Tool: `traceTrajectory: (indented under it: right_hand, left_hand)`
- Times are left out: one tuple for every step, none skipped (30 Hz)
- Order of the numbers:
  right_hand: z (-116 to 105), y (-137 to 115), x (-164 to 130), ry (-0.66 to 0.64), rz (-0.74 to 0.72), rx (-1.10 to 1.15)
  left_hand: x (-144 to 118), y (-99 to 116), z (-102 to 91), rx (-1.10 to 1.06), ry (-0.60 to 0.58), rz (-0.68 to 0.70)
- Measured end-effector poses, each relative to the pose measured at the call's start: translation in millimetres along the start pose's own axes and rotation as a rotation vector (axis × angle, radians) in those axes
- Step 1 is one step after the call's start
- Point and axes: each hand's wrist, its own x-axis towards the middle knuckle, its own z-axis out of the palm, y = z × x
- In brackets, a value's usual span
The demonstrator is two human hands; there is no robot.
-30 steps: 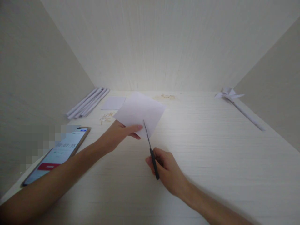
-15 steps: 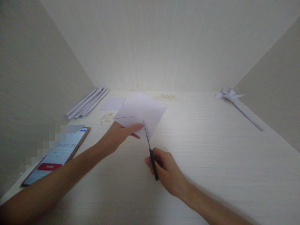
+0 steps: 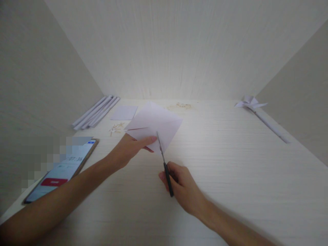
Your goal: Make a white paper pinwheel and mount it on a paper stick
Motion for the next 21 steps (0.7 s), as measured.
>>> traceTrajectory:
  right_hand:
    - [0.1,0.1,0.1,0.000,0.003,0.002]
    - [0.1,0.3,0.2,0.000,0.005,0.002]
    - [0.1,0.5,0.1,-0.001,0.005,0.003]
    - [0.0,0.8,0.0,-0.002,0.008,0.005]
    - [-0.2,1.2,-0.1,-0.003,0.012,0.007]
    - [-0.4,1.6,-0.3,-0.003,0.014,0.006]
    - [-0.6,2.0,-0.4,-0.003,0.014,0.004]
    - [-0.8,2.4,-0.5,-0.003,0.014,0.004]
    - [-1.0,2.7,-0.5,-0.002,0.015,0.004]
    - [-1.0,3.0,-0.4,-0.002,0.015,0.005]
    - [-1.0,3.2,-0.2,-0.001,0.016,0.004]
    - [-0.8,3.3,-0.1,0.001,0.020,0.004]
    - [-0.6,3.3,0.1,0.003,0.023,0.003]
    - [-0.4,3.3,0.3,0.006,0.026,-0.002]
    - [-0.1,3.3,0.4,0.012,0.029,-0.002]
    - [0.1,3.2,0.5,0.008,0.031,0.000]
    - [0.3,3.1,0.5,0.009,0.033,0.002]
    - [0.4,2.9,0.5,0.007,0.032,0.009]
    - [0.4,2.8,0.4,0.003,0.030,0.014]
    - [0.3,2.8,0.3,0.001,0.027,0.020]
    - [0.2,2.8,0.1,-0.002,0.024,0.025]
  left_hand:
    - [0.2,0.0,-0.2,0.001,0.002,-0.004]
    - [0.3,0.0,-0.3,0.002,0.005,-0.008]
    - [0.3,0.1,-0.3,0.003,0.008,-0.011]
    - [0.3,0.2,-0.3,0.002,0.010,-0.014]
    - [0.3,0.4,-0.2,0.000,0.014,-0.018]
    - [0.2,0.5,-0.1,-0.003,0.020,-0.021]
    - [0.1,0.6,0.0,-0.006,0.027,-0.022]
    - [-0.1,0.7,0.2,-0.009,0.030,-0.023]
    - [-0.2,0.8,0.4,-0.010,0.032,-0.025]
    - [-0.3,1.0,0.6,-0.010,0.037,-0.026]
    - [-0.4,1.2,0.9,-0.006,0.044,-0.030]
    - [-0.4,1.5,1.1,-0.002,0.051,-0.032]
    - [-0.4,1.7,1.3,0.001,0.058,-0.031]
    - [-0.3,1.9,1.5,0.003,0.063,-0.028]
    - [-0.1,2.0,1.6,0.001,0.067,-0.021]
    - [0.0,2.1,1.6,-0.003,0.069,-0.012]
    - [0.2,2.1,1.6,-0.006,0.066,-0.005]
    - [0.3,2.1,1.5,-0.010,0.065,0.000]
    - [0.3,2.0,1.5,-0.014,0.064,0.002]
    - [0.3,2.1,1.4,-0.019,0.062,0.003]
    - [0.1,2.2,1.3,-0.025,0.061,0.003]
